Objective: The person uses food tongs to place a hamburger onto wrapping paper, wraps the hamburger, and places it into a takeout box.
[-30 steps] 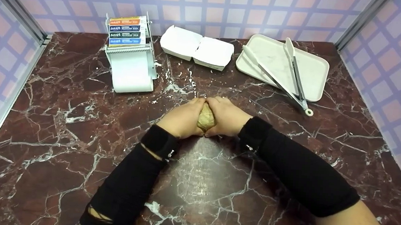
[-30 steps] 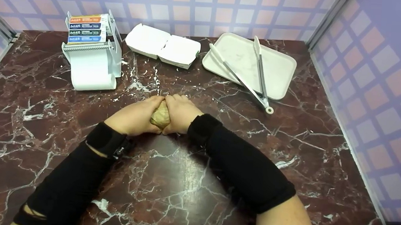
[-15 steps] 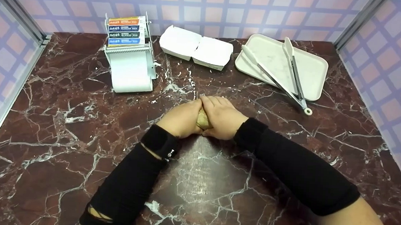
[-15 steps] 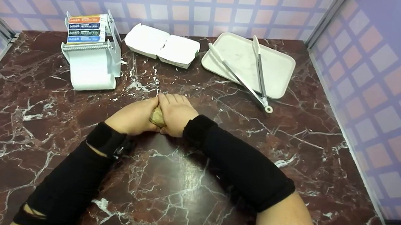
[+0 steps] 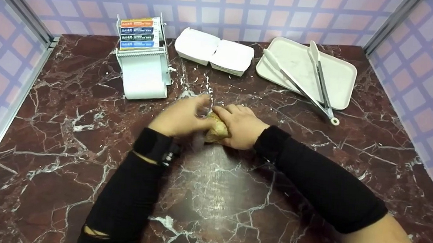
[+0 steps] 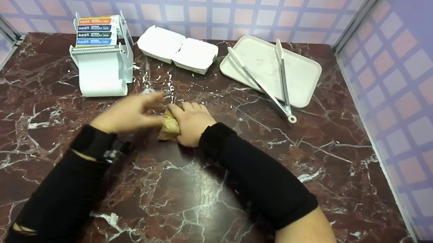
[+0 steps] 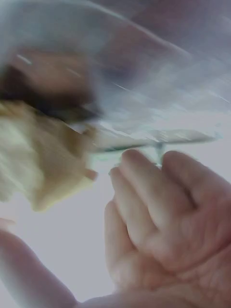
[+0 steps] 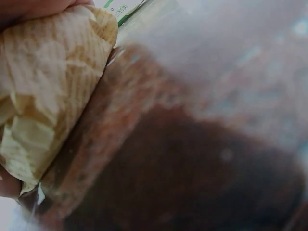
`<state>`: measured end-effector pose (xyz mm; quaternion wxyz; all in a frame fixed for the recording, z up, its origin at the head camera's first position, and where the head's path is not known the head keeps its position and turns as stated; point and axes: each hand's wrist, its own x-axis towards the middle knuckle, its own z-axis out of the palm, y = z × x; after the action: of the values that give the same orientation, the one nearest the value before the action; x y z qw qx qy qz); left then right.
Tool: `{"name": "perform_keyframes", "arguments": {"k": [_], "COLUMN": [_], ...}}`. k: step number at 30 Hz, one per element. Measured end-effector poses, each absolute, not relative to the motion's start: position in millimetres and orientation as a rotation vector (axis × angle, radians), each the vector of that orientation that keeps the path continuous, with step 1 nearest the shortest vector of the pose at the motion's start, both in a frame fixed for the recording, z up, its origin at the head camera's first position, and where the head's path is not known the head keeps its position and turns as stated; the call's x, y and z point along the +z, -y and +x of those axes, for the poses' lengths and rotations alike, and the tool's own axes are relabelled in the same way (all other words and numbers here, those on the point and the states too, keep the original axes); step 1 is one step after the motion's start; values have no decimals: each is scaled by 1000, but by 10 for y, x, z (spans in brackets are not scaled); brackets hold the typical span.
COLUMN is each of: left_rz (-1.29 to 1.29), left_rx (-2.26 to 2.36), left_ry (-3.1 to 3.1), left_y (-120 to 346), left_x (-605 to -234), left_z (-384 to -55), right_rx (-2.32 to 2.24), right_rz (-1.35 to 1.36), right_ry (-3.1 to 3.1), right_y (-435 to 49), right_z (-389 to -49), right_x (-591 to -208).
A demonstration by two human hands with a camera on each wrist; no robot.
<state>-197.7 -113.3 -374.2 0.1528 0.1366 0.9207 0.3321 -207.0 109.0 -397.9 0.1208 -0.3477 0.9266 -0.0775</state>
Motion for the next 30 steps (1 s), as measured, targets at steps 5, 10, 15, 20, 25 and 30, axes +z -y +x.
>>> {"name": "perform_keyframes", "arguments": {"k": [5, 10, 15, 20, 25, 30], "left_rz": [-5, -501, -720, -733, -747, -781], "left_rx": [1283, 1334, 1359, 1443, 1573, 1610], "left_ry": [-2854, -2990, -2890, -2789, -2695, -2724], "left_y": [1506, 1967, 2300, 2454, 2506, 2480], "left_x": [-3603, -3641, -3827, -3950, -3990, -4000], "left_z": [-2054, -2119, -2176, -2263, -2331, -2388], "right_rx": [-224, -222, -227, -232, -226, -228], "right_rz": [-994, -983, -955, -934, -934, -931], "right_ry": [-2698, -2699, -2718, -2724, -2723, -2724], "right_y": [-1085, -1123, -1220, -1287, -1287, -1295], "right_z": [-2068, -2085, -2124, -2156, -2154, -2158], "right_x": [-3967, -3965, -3972, -3982, -3980, -3983]}}
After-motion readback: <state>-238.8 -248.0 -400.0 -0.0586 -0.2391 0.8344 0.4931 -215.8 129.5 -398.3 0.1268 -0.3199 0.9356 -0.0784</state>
